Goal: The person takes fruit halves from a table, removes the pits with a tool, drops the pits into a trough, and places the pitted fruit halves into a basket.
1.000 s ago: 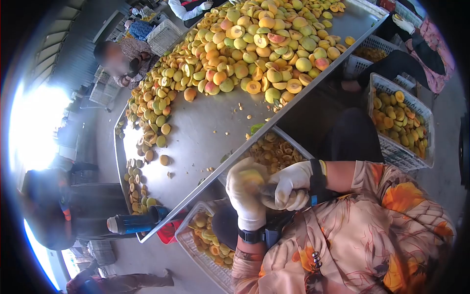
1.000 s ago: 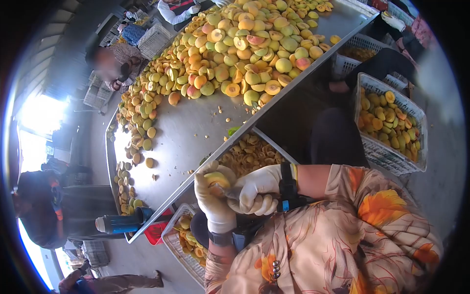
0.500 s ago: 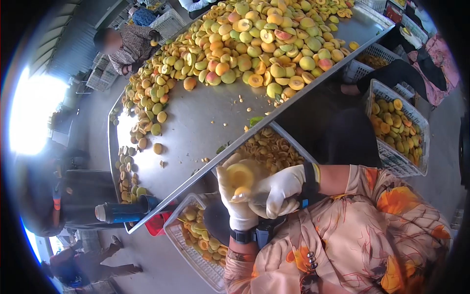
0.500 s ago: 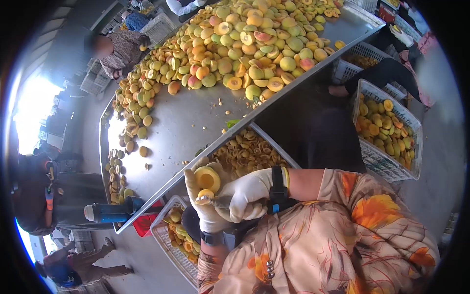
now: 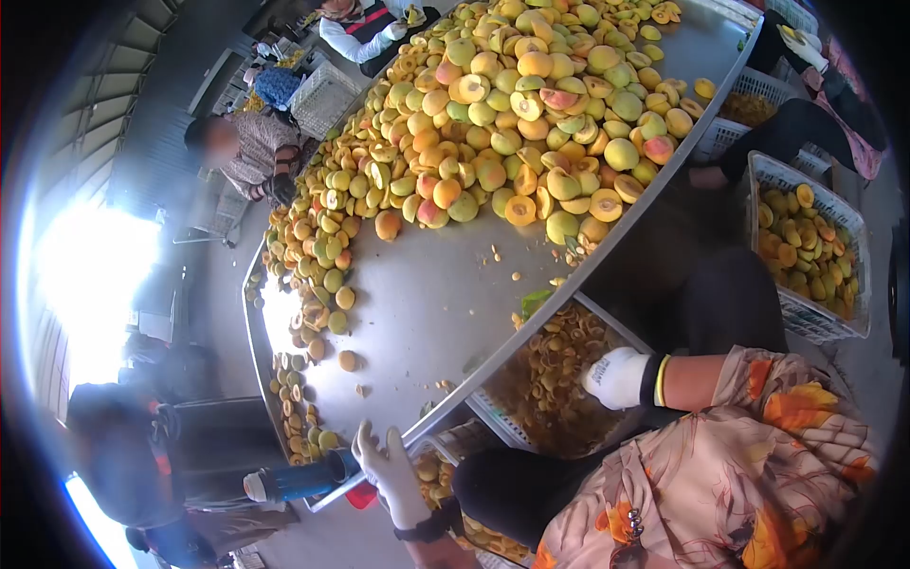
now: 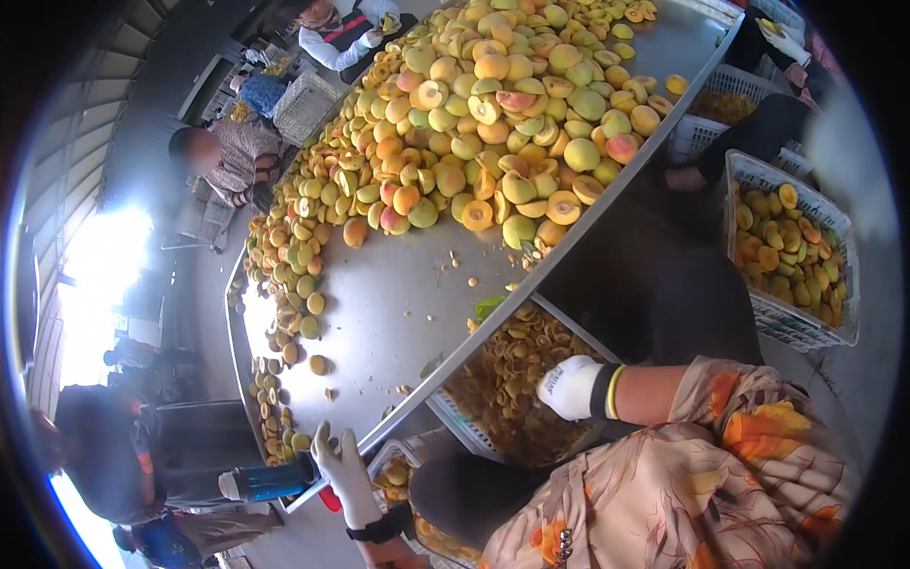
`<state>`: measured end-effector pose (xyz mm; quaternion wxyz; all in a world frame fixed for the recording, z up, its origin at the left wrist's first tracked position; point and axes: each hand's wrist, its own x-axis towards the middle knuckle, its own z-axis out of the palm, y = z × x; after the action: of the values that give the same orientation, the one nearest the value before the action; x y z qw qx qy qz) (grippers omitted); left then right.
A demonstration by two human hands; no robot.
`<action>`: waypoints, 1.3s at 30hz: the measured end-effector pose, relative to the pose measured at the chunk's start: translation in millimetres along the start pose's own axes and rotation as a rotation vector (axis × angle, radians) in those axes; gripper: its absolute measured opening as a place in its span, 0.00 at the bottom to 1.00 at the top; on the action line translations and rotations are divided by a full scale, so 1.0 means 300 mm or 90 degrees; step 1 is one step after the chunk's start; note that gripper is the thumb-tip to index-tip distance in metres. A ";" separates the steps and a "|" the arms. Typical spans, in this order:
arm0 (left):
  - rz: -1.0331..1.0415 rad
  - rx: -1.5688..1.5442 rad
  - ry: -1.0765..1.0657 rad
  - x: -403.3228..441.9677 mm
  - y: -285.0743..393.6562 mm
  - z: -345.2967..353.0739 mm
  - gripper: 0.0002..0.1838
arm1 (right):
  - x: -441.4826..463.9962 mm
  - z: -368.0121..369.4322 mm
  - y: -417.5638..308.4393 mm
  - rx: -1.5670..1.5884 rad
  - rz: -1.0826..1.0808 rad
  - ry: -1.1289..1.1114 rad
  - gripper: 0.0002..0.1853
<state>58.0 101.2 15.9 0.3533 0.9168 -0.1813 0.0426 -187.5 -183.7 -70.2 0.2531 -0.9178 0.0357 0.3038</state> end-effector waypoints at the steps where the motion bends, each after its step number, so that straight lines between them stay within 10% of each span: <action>1: 0.058 0.035 -0.036 0.094 0.089 0.073 0.30 | 0.001 0.004 0.012 0.035 0.008 -0.013 0.16; 7: 0.435 0.053 -0.139 0.629 0.392 0.685 0.37 | -0.020 -0.013 0.045 0.218 -0.093 0.016 0.14; 13: 0.399 0.047 -0.226 0.844 0.462 1.013 0.36 | -0.040 0.006 0.085 0.277 -0.160 0.085 0.13; 18: 0.320 0.087 -0.247 0.689 0.278 0.918 0.33 | -0.009 0.011 0.057 0.261 -0.106 0.046 0.14; 24: -0.132 -0.667 -0.375 0.346 0.218 0.546 0.27 | -0.039 -0.052 0.031 0.243 -0.153 0.245 0.16; 30: -0.240 -1.004 -0.340 -0.100 0.369 0.312 0.25 | -0.104 -0.106 -0.128 0.441 -0.277 0.493 0.15; 39: -0.096 -0.982 -0.320 -0.405 0.478 0.201 0.29 | -0.152 -0.014 -0.267 0.341 -0.312 0.616 0.10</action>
<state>-110.0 -0.3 36.6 0.8360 0.4074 -0.1715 -0.3251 -204.8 -120.2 -5.6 0.4932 -0.8375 0.0101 -0.2350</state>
